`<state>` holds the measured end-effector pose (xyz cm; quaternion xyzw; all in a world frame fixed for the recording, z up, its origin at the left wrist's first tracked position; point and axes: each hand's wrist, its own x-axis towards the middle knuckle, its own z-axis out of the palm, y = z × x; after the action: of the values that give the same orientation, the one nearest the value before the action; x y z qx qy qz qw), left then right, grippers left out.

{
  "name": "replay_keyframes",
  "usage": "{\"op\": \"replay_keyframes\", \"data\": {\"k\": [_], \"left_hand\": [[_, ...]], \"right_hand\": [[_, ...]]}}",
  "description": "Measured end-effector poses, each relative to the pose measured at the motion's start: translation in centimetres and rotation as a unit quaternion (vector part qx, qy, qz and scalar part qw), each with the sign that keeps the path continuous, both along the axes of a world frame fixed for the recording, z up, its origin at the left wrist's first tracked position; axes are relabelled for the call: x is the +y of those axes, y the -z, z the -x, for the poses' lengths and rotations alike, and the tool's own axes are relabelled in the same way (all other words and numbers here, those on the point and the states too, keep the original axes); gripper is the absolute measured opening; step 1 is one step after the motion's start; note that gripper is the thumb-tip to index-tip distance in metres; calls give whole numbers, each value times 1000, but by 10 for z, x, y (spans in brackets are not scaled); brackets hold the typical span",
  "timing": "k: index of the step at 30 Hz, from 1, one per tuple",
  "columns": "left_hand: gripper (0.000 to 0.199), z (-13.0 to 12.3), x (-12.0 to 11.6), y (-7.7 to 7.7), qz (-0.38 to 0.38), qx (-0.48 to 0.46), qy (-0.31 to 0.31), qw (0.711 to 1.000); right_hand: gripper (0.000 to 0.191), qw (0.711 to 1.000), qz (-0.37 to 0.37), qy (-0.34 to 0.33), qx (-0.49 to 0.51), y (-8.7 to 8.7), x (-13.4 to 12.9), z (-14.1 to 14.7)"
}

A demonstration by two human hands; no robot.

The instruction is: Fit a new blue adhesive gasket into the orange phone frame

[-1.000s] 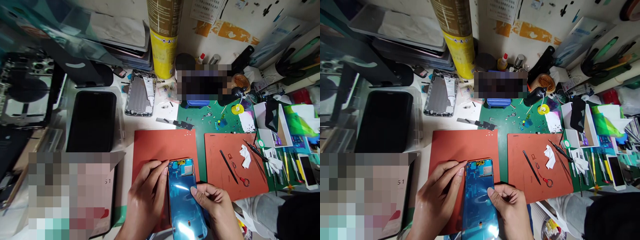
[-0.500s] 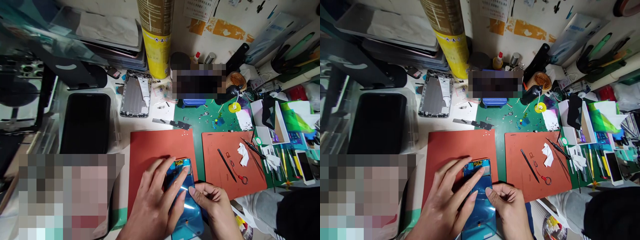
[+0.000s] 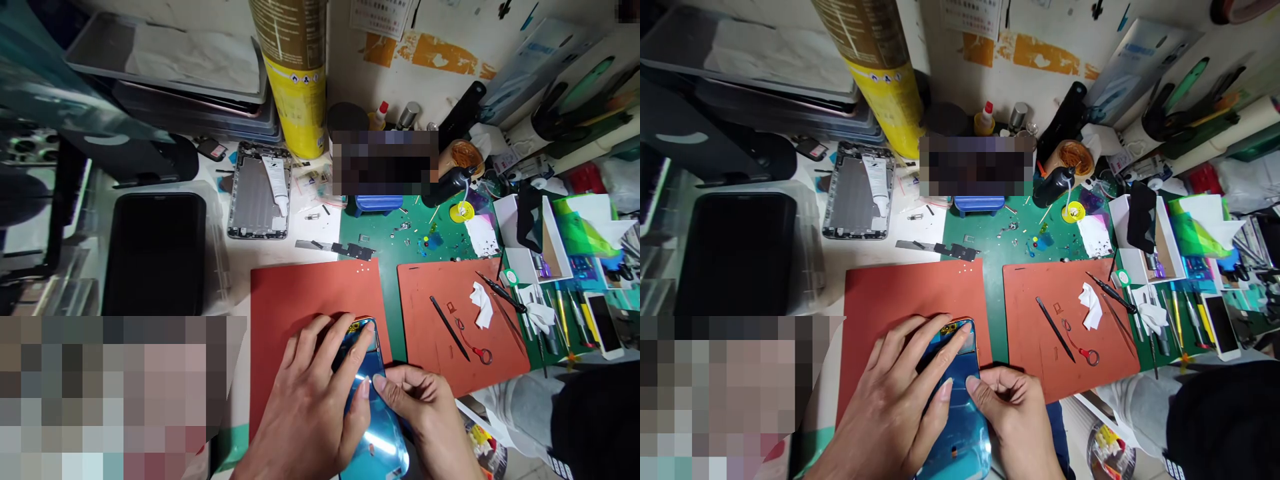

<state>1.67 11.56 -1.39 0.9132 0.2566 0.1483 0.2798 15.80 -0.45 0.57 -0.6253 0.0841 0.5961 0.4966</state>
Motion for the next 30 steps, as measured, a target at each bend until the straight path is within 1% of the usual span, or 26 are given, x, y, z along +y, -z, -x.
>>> {"op": "replay_keyframes", "data": {"k": [4,9,13,24,30], "left_hand": [[51,-2,3,-2,-12,0,2,1000],[50,-5,4,-2,-24,-2,4,1000],[50,-4,3,-2,-23,-3,-2,1000],[47,-4,0,0,-34,-2,-13,999],[49,-6,1,-1,-48,4,-6,999]], "right_hand": [[53,1000,13,1,-3,0,-1,1],[49,1000,6,-7,-9,5,-4,0],[51,1000,1,-9,-11,7,-4,-1],[50,1000,-2,-10,-16,6,-4,0],[47,1000,-3,-14,-22,7,-5,-1]]}}
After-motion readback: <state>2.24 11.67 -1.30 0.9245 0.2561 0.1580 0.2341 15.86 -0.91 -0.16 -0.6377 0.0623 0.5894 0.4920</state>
